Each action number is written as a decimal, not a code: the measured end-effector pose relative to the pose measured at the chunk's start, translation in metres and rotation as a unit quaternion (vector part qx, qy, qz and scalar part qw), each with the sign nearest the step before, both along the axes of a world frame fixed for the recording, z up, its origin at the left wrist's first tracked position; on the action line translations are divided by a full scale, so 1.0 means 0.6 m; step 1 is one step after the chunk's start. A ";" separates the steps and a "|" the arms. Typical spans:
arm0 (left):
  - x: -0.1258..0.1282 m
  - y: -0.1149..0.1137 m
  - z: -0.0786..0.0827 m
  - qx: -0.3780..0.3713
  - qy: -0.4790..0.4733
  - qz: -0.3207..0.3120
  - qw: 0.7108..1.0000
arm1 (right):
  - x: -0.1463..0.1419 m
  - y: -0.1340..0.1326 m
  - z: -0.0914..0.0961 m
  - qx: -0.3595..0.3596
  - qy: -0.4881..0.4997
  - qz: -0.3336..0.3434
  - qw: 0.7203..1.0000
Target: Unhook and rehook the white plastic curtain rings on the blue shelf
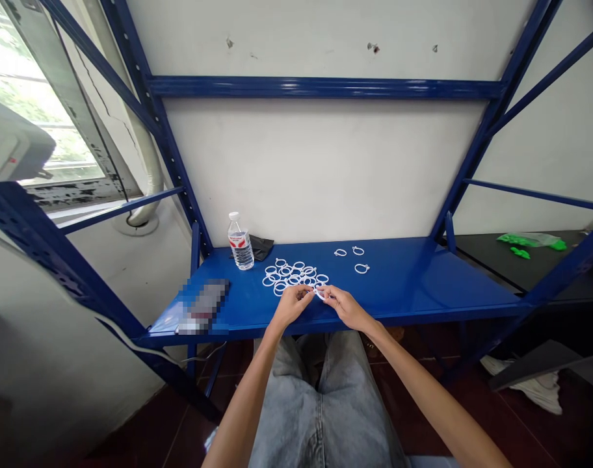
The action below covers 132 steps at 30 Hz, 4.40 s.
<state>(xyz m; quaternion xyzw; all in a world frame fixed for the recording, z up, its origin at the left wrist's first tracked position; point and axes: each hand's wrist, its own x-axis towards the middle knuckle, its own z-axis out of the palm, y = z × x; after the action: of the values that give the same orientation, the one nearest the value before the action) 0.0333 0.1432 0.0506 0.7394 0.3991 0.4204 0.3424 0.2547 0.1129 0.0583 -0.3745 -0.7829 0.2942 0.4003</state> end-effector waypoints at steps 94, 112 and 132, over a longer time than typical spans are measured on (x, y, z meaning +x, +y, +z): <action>0.000 0.004 0.003 0.021 0.035 0.010 0.999 | -0.041 0.009 -0.008 0.046 0.074 -0.059 0.994; -0.002 0.002 0.003 0.029 0.039 0.003 0.999 | -0.027 0.016 -0.017 0.034 0.056 -0.051 0.997; 0.000 0.001 0.007 0.017 0.048 0.069 0.996 | 0.115 0.289 -0.002 -0.008 -0.328 -0.319 0.889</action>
<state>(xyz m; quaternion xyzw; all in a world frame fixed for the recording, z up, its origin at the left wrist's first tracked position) 0.0330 0.1436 0.0547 0.7350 0.4585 0.4136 0.2802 0.3234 0.2862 0.0569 -0.6827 -0.7053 0.0174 0.1901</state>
